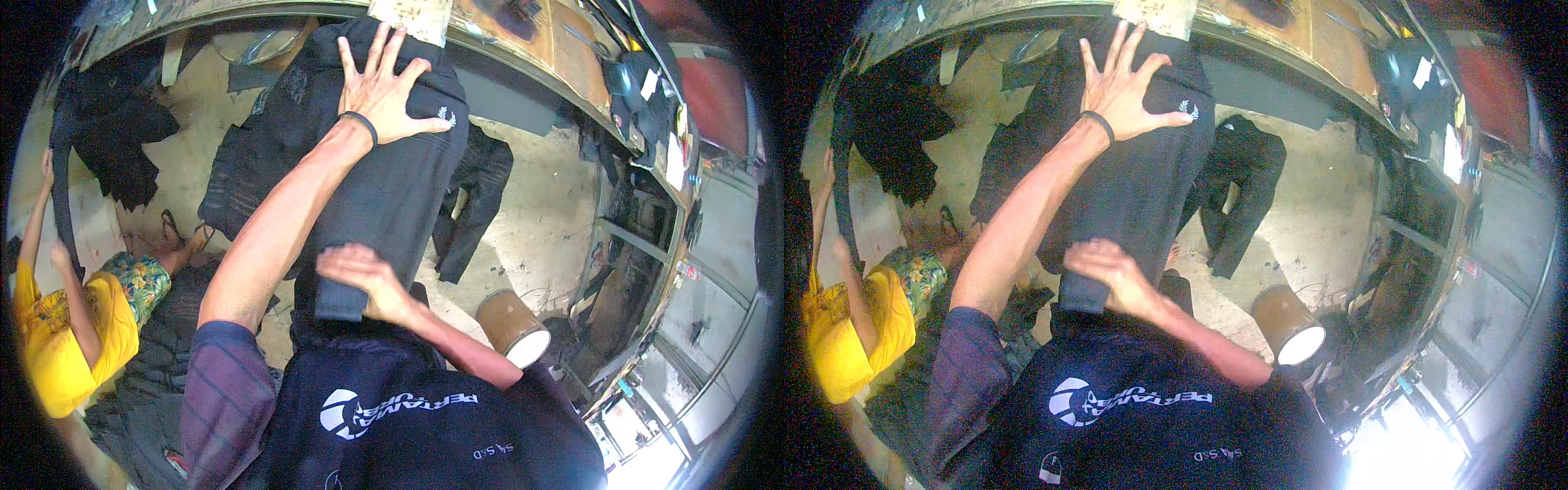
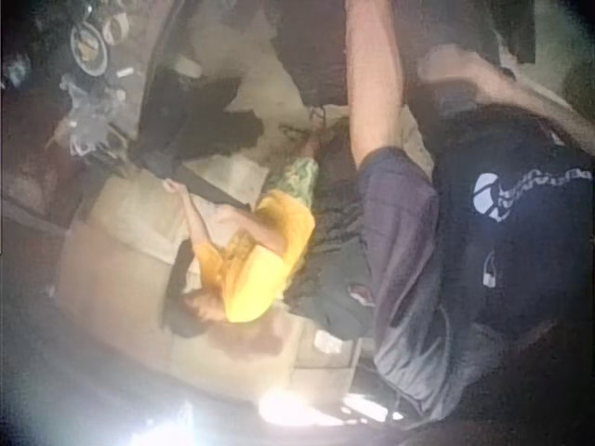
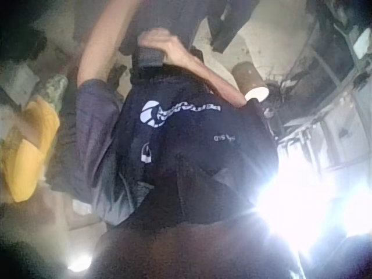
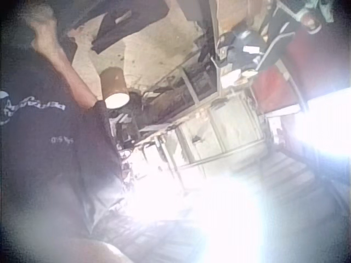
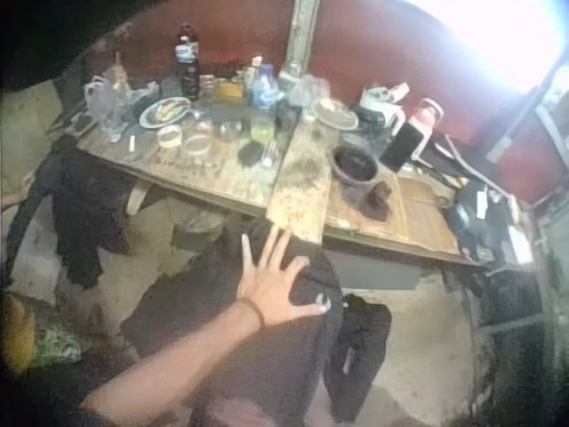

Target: The person repeatedly scrubs a black t-shirt on a wooden table using a small dark sponge. They flip the shirt over and continue scrubbing different areas. Another person in a yellow shirt is visible nearby, also handling fabric.

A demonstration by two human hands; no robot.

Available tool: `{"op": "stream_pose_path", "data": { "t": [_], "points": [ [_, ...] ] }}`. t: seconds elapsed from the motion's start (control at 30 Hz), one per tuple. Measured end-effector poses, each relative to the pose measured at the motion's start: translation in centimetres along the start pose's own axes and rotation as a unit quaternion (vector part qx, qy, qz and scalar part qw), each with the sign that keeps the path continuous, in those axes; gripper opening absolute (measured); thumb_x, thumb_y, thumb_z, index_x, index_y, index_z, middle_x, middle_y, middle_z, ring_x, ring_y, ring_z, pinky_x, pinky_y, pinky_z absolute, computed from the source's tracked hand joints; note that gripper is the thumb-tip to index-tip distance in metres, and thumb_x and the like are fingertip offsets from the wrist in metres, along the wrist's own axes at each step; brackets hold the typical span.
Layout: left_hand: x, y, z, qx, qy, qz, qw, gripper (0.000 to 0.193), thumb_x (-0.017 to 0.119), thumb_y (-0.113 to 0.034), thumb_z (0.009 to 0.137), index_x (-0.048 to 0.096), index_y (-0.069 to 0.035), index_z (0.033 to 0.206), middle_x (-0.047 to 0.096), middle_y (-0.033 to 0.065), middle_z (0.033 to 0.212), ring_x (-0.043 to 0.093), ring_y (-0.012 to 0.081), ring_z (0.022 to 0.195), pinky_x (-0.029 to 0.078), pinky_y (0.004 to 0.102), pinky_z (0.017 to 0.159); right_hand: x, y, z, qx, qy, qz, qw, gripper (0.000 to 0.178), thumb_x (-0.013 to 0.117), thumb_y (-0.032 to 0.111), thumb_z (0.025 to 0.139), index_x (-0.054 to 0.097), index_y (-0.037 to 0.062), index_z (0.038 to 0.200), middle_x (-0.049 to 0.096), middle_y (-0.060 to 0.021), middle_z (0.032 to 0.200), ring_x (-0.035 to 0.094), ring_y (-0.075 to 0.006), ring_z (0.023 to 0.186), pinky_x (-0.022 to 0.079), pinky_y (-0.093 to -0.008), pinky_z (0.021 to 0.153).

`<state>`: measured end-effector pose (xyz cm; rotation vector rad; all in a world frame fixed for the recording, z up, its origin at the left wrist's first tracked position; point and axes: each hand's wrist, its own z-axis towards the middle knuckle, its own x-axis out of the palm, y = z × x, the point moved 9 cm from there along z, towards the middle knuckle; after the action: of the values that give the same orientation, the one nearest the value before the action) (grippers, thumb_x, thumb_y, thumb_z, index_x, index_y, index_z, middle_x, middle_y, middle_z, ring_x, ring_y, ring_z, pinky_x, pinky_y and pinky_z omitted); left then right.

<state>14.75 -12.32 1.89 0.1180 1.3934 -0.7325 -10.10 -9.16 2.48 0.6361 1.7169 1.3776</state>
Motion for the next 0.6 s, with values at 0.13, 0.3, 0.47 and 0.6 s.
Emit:
{"op": "stream_pose_path", "data": {
  "t": [0.13,0.3,0.47,0.6],
  "points": [
    [-0.1,0.1,0.2,-0.008,-0.004,0.001,1.000,0.112,0.070,-0.096,0.066,0.055,-0.027,0.154,0.022,0.0223,0.177,0.009,0.0399,0.167,-0.002,0.0835,0.122,1.0,-0.5,-0.8,-0.017,0.040,-0.008,0.999,0.065,0.081,0.010,0.074,0.071,0.0050,0.138,0.070,-0.0164,0.144,0.060,-0.0349,0.143,0.043,-0.0518,0.123],
    [-0.2,0.3,0.4,-0.041,-0.001,0.013,0.999,0.130,0.068,-0.099,0.065,0.034,-0.032,0.171,0.011,0.0214,0.181,0.006,0.0400,0.168,-0.002,0.0818,0.123,0.5,-0.8,-2.1,-0.011,-0.022,0.015,1.000,0.060,0.080,0.011,0.075,0.073,0.0048,0.135,0.070,-0.0164,0.143,0.061,-0.0341,0.142,0.040,-0.0511,0.125],
    [-0.2,0.3,0.7,-0.047,0.016,0.049,0.998,0.131,0.065,-0.102,0.064,0.034,-0.033,0.171,0.010,0.0212,0.181,0.002,0.0400,0.168,-0.001,0.0834,0.122,-0.7,0.1,-2.7,-0.011,-0.046,-0.005,0.999,0.068,0.079,0.008,0.070,0.072,0.0054,0.137,0.069,-0.0170,0.146,0.060,-0.0326,0.142,0.040,-0.0506,0.125],
    [-0.1,0.2,0.7,-0.056,0.049,0.075,0.994,0.131,0.064,-0.103,0.064,0.034,-0.033,0.171,0.009,0.0209,0.181,0.002,0.0411,0.168,-0.001,0.0836,0.122,-1.7,1.4,-2.9,-0.040,-0.023,0.039,0.998,0.069,0.075,0.003,0.069,0.074,0.0066,0.138,0.068,-0.0158,0.147,0.059,-0.0301,0.144,0.039,-0.0498,0.125]
  ]
}}
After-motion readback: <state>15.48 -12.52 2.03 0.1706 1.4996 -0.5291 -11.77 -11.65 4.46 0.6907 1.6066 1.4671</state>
